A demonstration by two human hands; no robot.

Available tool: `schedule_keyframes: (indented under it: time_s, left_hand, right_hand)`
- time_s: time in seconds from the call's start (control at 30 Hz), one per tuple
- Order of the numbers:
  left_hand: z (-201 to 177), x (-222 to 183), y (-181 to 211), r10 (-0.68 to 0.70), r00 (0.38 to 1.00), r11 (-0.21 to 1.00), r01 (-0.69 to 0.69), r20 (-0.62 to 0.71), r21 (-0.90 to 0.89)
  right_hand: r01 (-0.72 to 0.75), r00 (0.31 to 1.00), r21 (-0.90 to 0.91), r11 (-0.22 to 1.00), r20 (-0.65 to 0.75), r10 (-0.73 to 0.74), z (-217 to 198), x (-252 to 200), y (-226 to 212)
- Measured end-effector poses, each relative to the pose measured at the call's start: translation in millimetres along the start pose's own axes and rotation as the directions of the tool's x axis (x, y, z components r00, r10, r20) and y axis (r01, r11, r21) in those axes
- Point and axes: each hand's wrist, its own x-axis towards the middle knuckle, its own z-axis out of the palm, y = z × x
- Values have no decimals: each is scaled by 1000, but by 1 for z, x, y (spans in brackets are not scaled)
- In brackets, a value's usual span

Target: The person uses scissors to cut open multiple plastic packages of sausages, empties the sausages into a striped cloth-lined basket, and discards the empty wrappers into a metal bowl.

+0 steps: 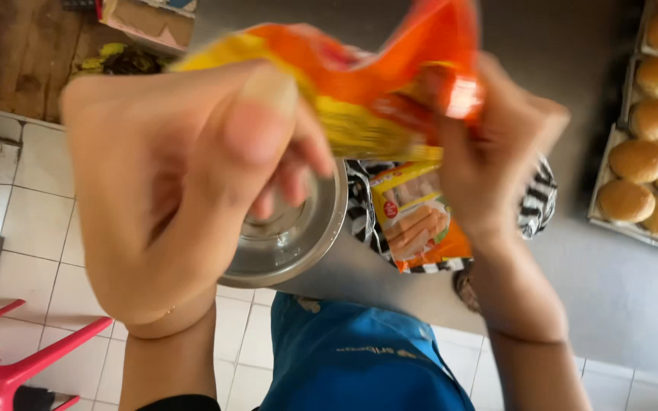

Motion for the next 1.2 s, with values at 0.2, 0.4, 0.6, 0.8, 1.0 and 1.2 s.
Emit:
schedule_keyframes:
  time_s: [0.2, 0.4, 0.6, 0.8, 1.0, 1.2]
  left_hand:
    - [36, 21, -49, 30, 923, 995, -63, -384, -73]
    - [165, 74, -254, -43, 888, 994, 86, 458, -73]
    - [233, 37, -296, -287, 327, 954, 181, 901, 238]
    - [199, 63, -261, -416, 518, 908, 189, 748, 374]
    - [161, 54, -187, -447, 421, 894, 233, 789, 382]
    - [160, 34, -226, -474, 412, 879, 166, 778, 448]
  right_hand:
    - [77, 992, -115, 990, 111, -64, -53, -1, 62]
    - [333, 902, -165, 928, 341, -263, -66, -6, 137]
    - [263, 917, -43, 964, 321, -236, -58, -17, 179]
    - [351, 872, -63, 934, 384, -302, -38, -27, 192]
    - [518, 842, -375, 769, 381, -381, -39, -23, 194]
    - [619, 754, -227, 752, 439, -488, 1, -87, 174]
